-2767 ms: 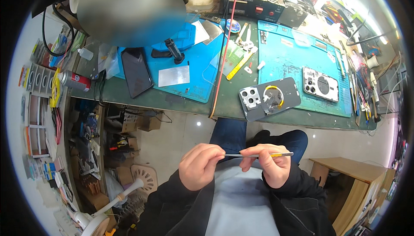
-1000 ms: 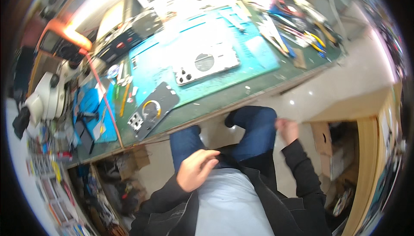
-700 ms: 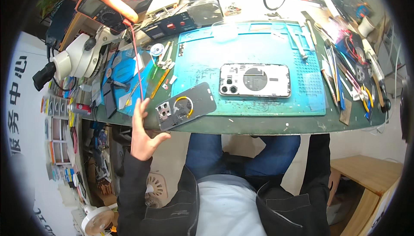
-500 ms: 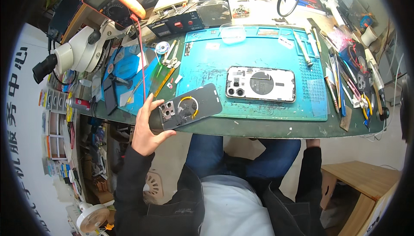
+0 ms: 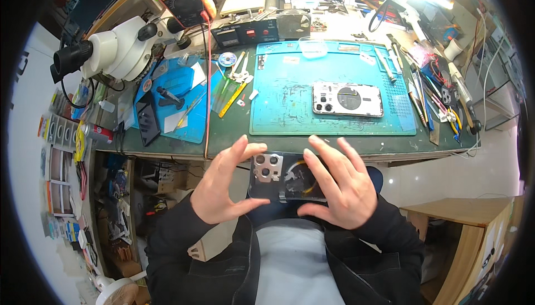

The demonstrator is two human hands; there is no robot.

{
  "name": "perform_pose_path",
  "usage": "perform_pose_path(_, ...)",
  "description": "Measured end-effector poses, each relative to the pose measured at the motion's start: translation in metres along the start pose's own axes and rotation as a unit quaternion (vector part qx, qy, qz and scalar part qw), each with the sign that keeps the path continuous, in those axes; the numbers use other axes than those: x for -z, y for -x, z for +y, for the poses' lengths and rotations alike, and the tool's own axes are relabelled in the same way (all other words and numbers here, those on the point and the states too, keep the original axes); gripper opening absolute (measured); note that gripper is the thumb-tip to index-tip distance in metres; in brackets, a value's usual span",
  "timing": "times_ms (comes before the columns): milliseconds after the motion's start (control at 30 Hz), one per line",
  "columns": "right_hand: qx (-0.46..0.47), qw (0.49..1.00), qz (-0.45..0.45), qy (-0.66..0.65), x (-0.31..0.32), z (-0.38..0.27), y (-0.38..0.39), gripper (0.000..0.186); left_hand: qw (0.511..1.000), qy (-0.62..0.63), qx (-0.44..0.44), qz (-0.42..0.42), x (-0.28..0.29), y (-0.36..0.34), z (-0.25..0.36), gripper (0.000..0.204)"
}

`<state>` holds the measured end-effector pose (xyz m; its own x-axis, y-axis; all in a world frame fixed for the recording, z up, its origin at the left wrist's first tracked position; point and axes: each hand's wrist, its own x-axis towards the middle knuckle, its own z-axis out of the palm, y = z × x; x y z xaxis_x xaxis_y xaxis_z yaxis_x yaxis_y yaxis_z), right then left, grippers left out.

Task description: The person cleans the camera module area of a smartphone back cover using a swab and solvent, then aligns and attaches the back cover to the phone chassis. The person uses a small brush and a spray can to clean the camera lenses and surrounding area before reassembly.

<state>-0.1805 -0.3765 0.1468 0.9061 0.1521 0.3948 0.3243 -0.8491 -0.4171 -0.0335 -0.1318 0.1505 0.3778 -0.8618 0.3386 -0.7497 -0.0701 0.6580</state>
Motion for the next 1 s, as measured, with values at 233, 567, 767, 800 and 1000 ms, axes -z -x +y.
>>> perform_pose_path(233,-0.181,0.692,-0.157,-0.681,-0.063,0.011,0.031,0.098,0.993,0.079,0.013,0.084,-0.006,0.005,-0.012,0.086)
perform_pose_path(567,-0.196,0.183,-0.069,-0.961,-0.125,-0.026,0.066,0.123,0.952,0.159,0.228,0.129,-0.05,0.027,-0.014,0.015)
perform_pose_path(767,-0.191,0.137,-0.087,-0.968,-0.132,-0.023,0.064,0.122,0.939,0.17,0.268,0.132,-0.048,0.031,-0.012,0.016)
perform_pose_path(800,-0.19,0.13,-0.091,-0.969,-0.133,-0.022,0.063,0.122,0.939,0.167,0.268,0.134,-0.047,0.03,-0.013,0.016)
perform_pose_path(1000,-0.217,0.253,-0.123,-0.935,-0.129,-0.017,0.054,0.119,0.934,0.162,0.294,0.118,-0.047,0.027,-0.017,0.018)
